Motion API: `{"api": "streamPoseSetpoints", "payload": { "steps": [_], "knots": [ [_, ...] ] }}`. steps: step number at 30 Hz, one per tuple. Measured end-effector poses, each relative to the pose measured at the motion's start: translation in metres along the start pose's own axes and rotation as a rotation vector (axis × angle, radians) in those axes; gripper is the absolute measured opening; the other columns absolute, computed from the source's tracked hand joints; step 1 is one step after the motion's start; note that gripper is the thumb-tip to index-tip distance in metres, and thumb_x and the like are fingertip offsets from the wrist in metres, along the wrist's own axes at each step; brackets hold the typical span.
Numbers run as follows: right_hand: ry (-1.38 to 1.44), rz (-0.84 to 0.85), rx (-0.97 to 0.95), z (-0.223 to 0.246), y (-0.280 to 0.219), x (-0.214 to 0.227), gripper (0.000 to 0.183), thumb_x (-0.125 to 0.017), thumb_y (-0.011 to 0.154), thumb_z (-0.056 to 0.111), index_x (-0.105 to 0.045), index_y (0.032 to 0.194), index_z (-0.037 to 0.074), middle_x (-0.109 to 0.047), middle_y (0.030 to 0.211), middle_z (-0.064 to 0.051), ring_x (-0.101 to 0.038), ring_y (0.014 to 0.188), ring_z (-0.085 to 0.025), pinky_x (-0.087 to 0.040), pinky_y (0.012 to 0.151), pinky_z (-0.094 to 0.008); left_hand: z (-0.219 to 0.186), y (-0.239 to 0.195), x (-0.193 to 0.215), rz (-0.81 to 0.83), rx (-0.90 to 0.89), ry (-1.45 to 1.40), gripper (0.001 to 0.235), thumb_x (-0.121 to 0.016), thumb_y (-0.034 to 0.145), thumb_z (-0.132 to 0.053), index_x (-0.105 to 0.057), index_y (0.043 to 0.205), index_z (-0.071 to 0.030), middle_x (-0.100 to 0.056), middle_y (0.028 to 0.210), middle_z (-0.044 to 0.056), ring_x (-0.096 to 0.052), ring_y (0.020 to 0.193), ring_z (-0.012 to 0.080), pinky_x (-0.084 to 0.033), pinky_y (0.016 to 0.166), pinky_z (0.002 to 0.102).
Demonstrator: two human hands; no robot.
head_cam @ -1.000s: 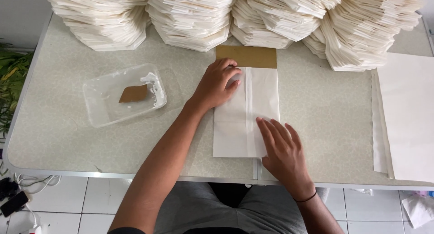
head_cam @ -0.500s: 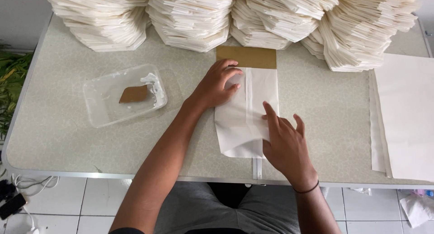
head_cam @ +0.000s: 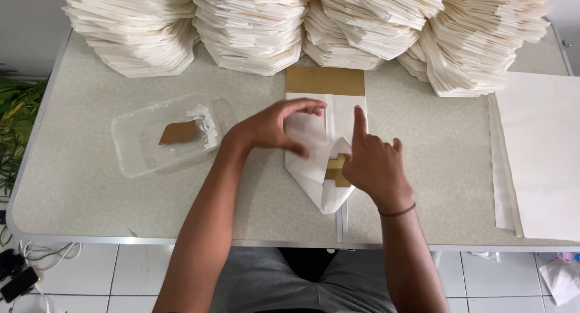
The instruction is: The person folds a white sheet of paper on a table using a brown cardboard template as a guide. They fold the sides inward to form a triangular shape, then fold the bottom up to create a pocket, and finally lift the finished paper to display it.
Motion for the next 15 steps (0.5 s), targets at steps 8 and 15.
{"api": "streamPoseSetpoints", "payload": {
  "steps": [8, 15],
  "knots": [
    [-0.154, 0.011, -0.062, 0.005, 0.03, -0.007, 0.105, -0.068, 0.078, 0.014, -0.01, 0.166, 0.009, -0.074, 0.1, -0.022, -0.072, 0.1, -0.048, -0.033, 0.107, -0.068, 0.022, 0.0, -0.041, 0.176, 0.219, 0.387, 0.139, -0.101, 0.047, -0.047, -0.029, 0.162, -0.019, -0.038, 0.161, 0.018, -0.024, 0.154, 0.0402, -0.003, 0.127, 0.061],
    [-0.149, 0.048, -0.068, 0.009, 0.03, -0.005, 0.102, -0.06, 0.075, 0.021, -0.016, 0.166, 0.011, -0.074, 0.104, -0.022, -0.071, 0.106, -0.049, -0.028, 0.106, -0.077, 0.04, 0.003, -0.042, 0.16, 0.256, 0.467, 0.127, -0.099, 0.06, -0.041, -0.027, 0.162, -0.021, -0.037, 0.163, 0.012, -0.023, 0.155, 0.0349, -0.003, 0.128, 0.059]
  ]
}}
Point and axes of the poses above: each hand's wrist, its own y-axis towards the middle knuckle, its own x-axis out of the back of the hand, z = x × y, the point moved 9 cm from there along y, towards the middle knuckle
